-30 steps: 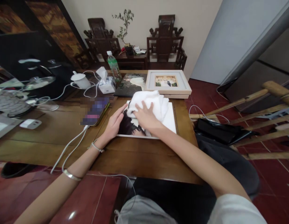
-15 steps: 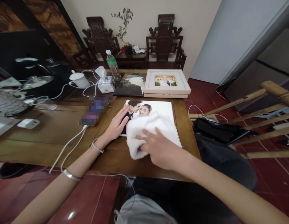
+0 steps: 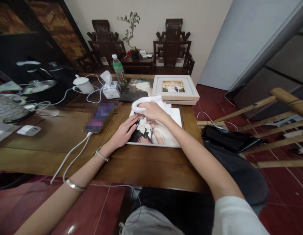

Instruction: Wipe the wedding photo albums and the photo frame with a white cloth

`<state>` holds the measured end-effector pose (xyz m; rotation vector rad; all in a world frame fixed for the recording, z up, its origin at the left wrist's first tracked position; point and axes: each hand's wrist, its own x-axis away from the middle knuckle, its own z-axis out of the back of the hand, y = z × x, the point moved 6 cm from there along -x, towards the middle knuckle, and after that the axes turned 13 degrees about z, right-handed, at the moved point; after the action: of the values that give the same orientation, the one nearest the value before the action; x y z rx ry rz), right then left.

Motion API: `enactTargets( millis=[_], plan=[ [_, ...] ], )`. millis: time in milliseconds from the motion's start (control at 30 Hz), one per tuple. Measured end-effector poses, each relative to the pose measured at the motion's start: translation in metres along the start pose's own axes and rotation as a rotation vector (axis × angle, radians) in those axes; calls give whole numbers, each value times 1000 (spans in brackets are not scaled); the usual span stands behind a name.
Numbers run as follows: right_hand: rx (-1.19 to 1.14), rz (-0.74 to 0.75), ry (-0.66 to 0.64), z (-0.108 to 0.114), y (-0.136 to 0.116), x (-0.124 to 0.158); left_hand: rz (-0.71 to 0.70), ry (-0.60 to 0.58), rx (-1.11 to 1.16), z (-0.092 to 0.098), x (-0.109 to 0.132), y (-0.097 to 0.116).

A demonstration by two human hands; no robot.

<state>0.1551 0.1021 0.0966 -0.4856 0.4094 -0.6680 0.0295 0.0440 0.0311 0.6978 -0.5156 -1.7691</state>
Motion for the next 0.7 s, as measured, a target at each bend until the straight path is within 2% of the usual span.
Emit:
enactTargets(
  millis=[133, 233, 333, 533, 633, 700],
  plan=[
    [69, 81, -61, -15, -12, -37, -12, 18, 1, 1, 0, -1],
    [137, 99, -56, -17, -12, -34, -18, 26, 3, 2, 0, 0],
    [110, 69, -68, -8, 0, -8, -14, 14, 12, 2, 0, 2],
    [210, 52, 45, 37, 39, 57, -2, -8, 48, 1, 1, 1],
    [268, 16, 17, 40, 47, 83, 0, -2, 57, 1, 0, 1],
    [323, 28, -30, 31, 37, 99, 2, -4, 57, 1, 1, 1]
  ],
)
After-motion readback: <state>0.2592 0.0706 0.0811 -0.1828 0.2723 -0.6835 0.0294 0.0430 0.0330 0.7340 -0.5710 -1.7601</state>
